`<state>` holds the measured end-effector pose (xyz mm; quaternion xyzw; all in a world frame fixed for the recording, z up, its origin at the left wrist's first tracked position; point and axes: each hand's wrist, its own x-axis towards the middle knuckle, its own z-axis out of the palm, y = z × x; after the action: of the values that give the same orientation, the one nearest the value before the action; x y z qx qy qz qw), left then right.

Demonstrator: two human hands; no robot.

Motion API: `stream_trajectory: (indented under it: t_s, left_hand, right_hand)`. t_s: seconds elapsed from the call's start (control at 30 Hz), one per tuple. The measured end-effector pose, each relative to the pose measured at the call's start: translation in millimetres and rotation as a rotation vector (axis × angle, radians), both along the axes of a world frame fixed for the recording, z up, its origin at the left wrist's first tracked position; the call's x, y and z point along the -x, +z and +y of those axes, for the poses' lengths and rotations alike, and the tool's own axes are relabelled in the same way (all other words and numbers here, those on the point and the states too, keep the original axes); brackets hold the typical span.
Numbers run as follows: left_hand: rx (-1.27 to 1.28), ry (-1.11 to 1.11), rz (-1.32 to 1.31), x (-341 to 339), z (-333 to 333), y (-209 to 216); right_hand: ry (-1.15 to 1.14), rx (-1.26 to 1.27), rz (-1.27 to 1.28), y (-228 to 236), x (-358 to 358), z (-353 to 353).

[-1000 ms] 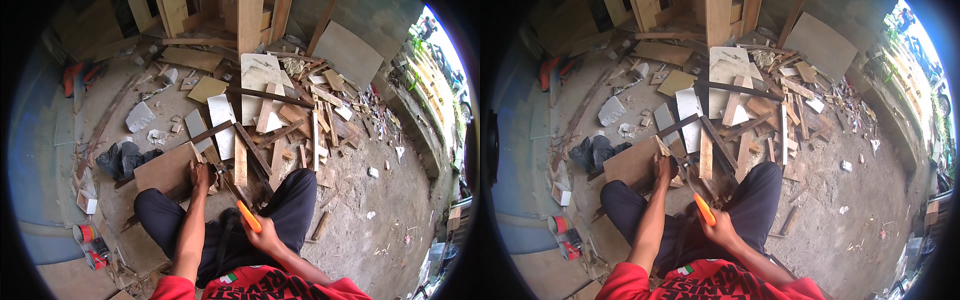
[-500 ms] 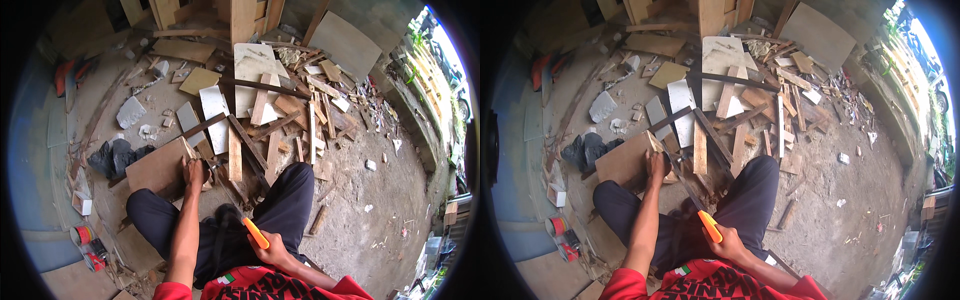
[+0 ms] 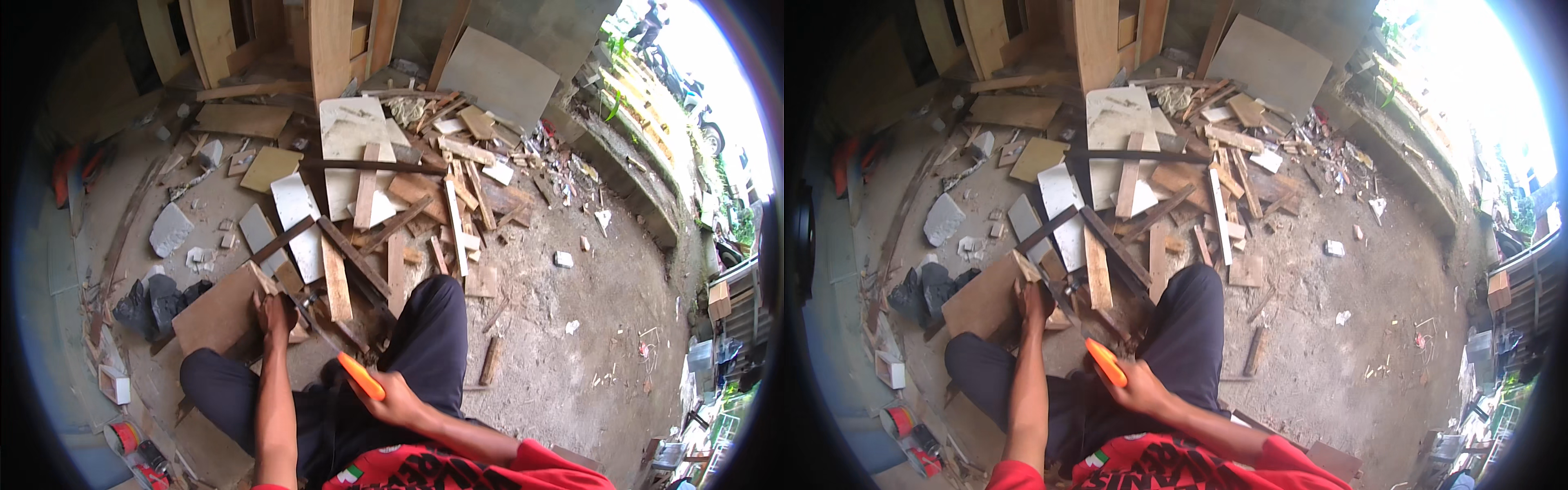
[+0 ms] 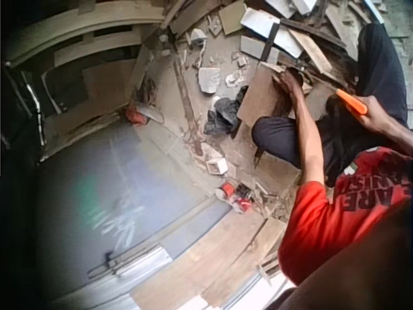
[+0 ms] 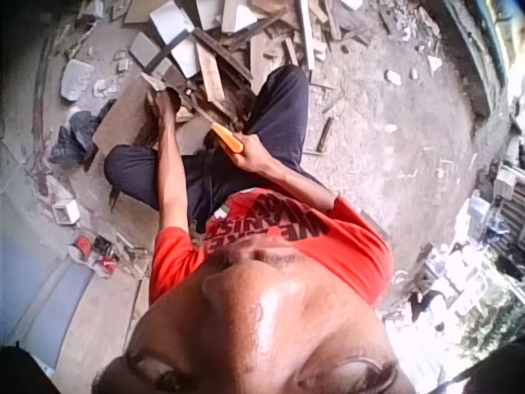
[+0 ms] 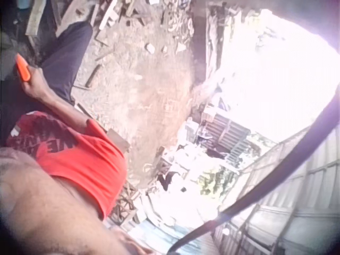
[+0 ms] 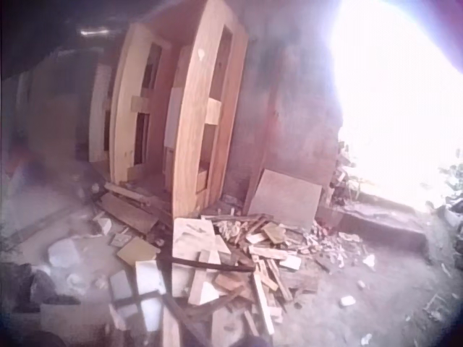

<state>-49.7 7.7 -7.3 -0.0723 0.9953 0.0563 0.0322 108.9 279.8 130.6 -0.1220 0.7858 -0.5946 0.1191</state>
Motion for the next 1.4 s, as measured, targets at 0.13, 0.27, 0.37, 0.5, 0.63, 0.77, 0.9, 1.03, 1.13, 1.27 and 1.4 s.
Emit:
stream_trajectory:
  t_s: [0.13,0.27,0.37,0.5,0.63,0.77,0.9,1.03,1.13,1.27,1.4]
  left_hand:
    - [0.054,-0.036,0.074,-8,-4,-2]
    - [0.176,0.005,-0.121,9,-2,-5]
    - [0.271,-0.051,-0.101,9,-7,-13]
    - [0.093,0.015,-0.066,-5,-5,10]
    - [-0.003,0.009,0.001,-1,-1,7]
    - [0.032,-0.002,0.029,-3,-8,-13]
    - [0.060,0.044,-0.038,4,-4,-8]
    - [-0.048,0.053,-0.148,-1,6,17]
    - [0.001,0.043,-0.119,-9,2,18]
    - [0.002,-0.034,0.004,-10,-1,-1]
    - [0.021,0.033,-0.047,-1,-1,3]
  right_hand:
    - [0.061,-0.067,-0.064,8,-17,12]
    - [-0.009,0.054,0.106,-28,68,-61]
    - [0.033,-0.105,0.105,-43,95,-84]
    - [0.051,-0.067,-0.082,-13,49,-47]
    - [0.004,-0.134,-0.099,19,-16,16]
    - [-0.017,-0.119,-0.026,20,11,-14]
    - [0.003,-0.116,0.081,-21,90,-86]
    - [-0.004,-0.127,0.047,-30,79,-77]
    - [0.012,-0.133,-0.016,-11,21,-27]
    - [0.028,-0.208,-0.100,26,-34,27]
    - [0.025,-0.160,0.064,13,-3,6]
